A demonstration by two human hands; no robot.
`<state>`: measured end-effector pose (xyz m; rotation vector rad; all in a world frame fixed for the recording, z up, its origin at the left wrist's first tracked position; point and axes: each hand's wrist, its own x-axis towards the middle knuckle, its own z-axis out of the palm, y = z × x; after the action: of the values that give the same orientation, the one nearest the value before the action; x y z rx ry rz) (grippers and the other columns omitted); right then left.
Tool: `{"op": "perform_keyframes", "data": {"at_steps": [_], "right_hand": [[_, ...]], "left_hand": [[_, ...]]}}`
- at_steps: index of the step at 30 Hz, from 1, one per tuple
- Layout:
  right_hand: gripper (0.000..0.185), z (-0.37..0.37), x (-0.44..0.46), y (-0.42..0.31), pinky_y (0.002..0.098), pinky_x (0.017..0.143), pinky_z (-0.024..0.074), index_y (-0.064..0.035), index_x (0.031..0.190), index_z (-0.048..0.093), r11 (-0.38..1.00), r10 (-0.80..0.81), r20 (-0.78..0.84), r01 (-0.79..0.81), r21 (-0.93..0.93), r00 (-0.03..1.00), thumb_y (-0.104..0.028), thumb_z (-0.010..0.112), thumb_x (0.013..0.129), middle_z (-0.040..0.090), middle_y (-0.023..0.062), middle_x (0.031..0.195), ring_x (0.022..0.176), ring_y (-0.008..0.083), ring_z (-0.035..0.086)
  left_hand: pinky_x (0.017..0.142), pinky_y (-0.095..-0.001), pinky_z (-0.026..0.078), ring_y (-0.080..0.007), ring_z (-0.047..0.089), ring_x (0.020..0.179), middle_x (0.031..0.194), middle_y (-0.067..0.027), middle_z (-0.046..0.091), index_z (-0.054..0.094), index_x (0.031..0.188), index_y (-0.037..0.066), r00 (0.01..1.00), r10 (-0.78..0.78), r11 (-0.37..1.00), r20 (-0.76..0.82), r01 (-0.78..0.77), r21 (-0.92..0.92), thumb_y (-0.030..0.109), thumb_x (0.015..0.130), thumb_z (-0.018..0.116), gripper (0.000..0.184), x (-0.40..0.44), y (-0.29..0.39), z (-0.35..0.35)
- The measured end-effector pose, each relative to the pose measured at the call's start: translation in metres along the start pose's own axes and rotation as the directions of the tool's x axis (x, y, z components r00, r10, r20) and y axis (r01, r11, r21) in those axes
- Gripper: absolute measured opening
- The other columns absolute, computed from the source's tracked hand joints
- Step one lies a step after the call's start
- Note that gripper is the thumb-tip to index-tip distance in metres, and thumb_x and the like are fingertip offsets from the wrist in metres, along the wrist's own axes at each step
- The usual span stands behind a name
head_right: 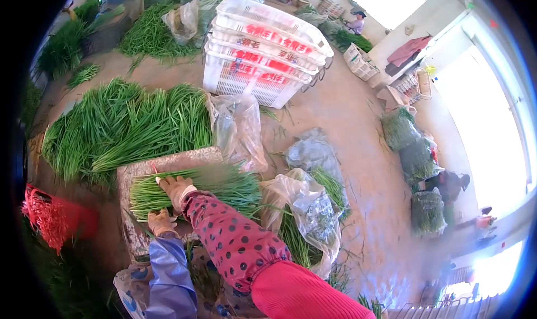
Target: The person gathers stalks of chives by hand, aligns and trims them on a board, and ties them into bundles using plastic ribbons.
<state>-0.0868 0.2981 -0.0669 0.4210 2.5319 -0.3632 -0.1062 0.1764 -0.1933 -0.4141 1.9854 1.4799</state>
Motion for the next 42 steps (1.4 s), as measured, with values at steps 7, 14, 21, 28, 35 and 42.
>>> {"op": "perform_keyframes", "data": {"at_steps": [7, 14, 21, 28, 35, 42], "right_hand": [[0.112, 0.005, -0.003, -0.002, 0.0442, 0.096, 0.0414, -0.0178, 0.151, 0.012, 0.999, -0.001, -0.019, 0.0, -0.04, 1.0, -0.03, 0.083, 0.065, 0.032, 0.006, 0.145, 0.126, 0.0304, 0.04], [0.112, 0.009, -0.005, -0.002, 0.045, 0.097, 0.0405, -0.0154, 0.15, 0.016, 0.999, -0.013, -0.088, 0.01, -0.04, 0.996, -0.035, 0.084, 0.064, 0.037, 0.0068, 0.142, 0.124, 0.0296, 0.042], [0.097, 0.02, 0.002, -0.003, 0.0418, 0.086, 0.0432, -0.017, 0.152, 0.009, 0.989, -0.005, -0.089, -0.008, -0.145, 0.996, -0.025, 0.071, 0.079, 0.035, 0.0058, 0.14, 0.116, 0.0285, 0.046], [0.066, 0.013, -0.004, -0.004, 0.0465, 0.082, 0.0437, -0.0173, 0.136, 0.038, 0.988, -0.006, -0.16, -0.019, -0.151, 0.987, -0.03, 0.069, 0.079, 0.049, 0.0054, 0.126, 0.111, 0.0255, 0.05], [0.097, 0.033, 0.004, -0.008, 0.0485, 0.086, 0.0412, -0.0183, 0.149, 0.022, 0.988, -0.005, -0.235, -0.031, -0.149, 0.972, -0.031, 0.079, 0.071, 0.042, 0.0061, 0.132, 0.115, 0.0277, 0.046], [0.052, 0.043, 0.014, -0.009, 0.045, 0.082, 0.0452, -0.0146, 0.133, 0.045, 0.984, 0.019, -0.321, -0.074, -0.16, 0.947, -0.019, 0.062, 0.085, 0.049, 0.0073, 0.127, 0.114, 0.0265, 0.051]], "left_hand": [[0.039, -0.0327, 0.05, -0.0263, 0.064, 0.052, 0.073, -0.0112, 0.065, 0.045, 0.094, 0.004, 0.998, -0.064, 0.997, -0.022, 0.065, 0.047, 0.016, 0.087, 0.062, 0.022, -0.01, 0.018, -0.009], [0.051, -0.0404, 0.052, -0.031, 0.063, 0.058, 0.066, -0.0162, 0.062, 0.063, 0.083, 0.002, 0.985, 0.096, 0.896, 0.146, -0.15, 0.419, 0.018, 0.085, 0.057, 0.016, -0.011, 0.026, -0.047], [0.085, -0.0396, 0.052, -0.0337, 0.063, 0.1, 0.1, -0.0217, 0.066, 0.072, 0.088, 0.003, 0.962, 0.166, 0.177, 0.216, -0.245, 0.953, 0.024, 0.077, 0.059, 0.027, 0.012, 0.078, -0.139], [0.082, -0.0405, 0.053, -0.0293, 0.065, 0.097, 0.101, -0.0174, 0.067, 0.071, 0.09, 0.005, 0.957, 0.237, -0.103, 0.167, -0.147, 0.984, 0.016, 0.086, 0.051, 0.023, 0.033, 0.113, -0.259], [0.081, -0.0422, 0.053, -0.0312, 0.066, 0.093, 0.096, -0.0151, 0.069, 0.071, 0.1, 0.008, 0.939, -0.247, -0.347, 0.238, -0.315, 0.884, 0.013, 0.077, 0.065, 0.025, -0.011, 0.101, -0.28], [0.098, -0.0414, 0.045, -0.0342, 0.051, 0.123, 0.136, -0.0198, 0.049, 0.04, 0.14, 0.008, 0.693, 0.067, -0.051, 0.718, -0.716, 0.696, 0.005, 0.076, 0.064, 0.068, -0.064, 0.15, -0.104]]}}
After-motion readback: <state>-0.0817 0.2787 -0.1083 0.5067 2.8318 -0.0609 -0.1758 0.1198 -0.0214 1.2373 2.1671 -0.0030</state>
